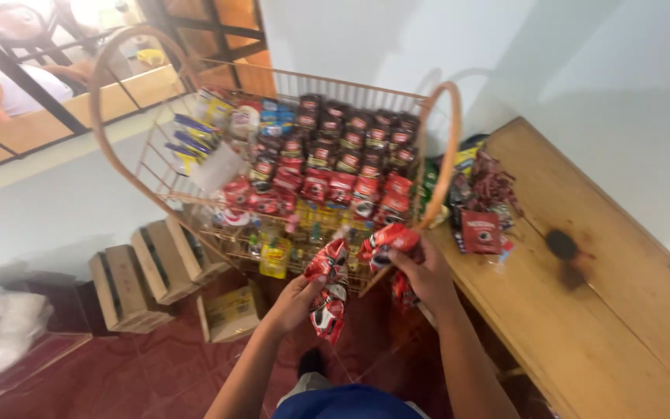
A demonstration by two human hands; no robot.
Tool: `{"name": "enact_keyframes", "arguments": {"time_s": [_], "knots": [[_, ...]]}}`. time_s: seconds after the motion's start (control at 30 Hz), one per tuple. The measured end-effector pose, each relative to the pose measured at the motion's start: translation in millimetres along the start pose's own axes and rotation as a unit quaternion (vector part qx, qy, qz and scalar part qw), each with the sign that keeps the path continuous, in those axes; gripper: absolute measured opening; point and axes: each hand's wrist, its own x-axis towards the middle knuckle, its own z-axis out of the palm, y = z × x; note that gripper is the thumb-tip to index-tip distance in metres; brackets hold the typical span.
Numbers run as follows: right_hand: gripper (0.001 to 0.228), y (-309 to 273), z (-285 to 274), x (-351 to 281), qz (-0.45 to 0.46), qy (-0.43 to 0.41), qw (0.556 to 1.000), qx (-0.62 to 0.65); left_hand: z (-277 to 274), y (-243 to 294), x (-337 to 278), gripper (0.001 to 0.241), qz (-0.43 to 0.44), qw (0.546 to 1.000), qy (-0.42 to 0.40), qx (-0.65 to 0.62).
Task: Organizing various coffee and cocoa sachets on a shelf and a table.
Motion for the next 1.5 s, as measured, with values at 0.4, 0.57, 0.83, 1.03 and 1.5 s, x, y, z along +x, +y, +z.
{"name": "enact_keyframes", "arguments": {"time_s": [0.4, 0.57, 0.83, 1.03, 1.5], "knots": [[0.051, -35, 99, 145, 0.005, 0.014, 0.896, -0.443, -113, 21, -1, 0.035, 0.017, 0.996, 0.075, -0.042], [0.056, -19, 110, 166, 0.123, -0.043, 0.851, -0.509, -134, 1, 11, 0.037, 0.022, 0.997, 0.070, -0.031], [0.053, -5, 101, 164, 0.003, 0.005, 0.837, -0.547, -140, 12, 19, 0.037, 0.010, 0.997, 0.051, -0.057], [0.058, 20, 85, 168, 0.109, 0.075, 0.927, -0.351, -142, 14, 22, 0.036, 0.022, 0.993, 0.057, -0.101], [0.034, -26, 161, 184, -0.043, -0.121, 0.929, -0.347, -152, -8, 13, 0.037, 0.006, 0.994, 0.089, -0.057]]}}
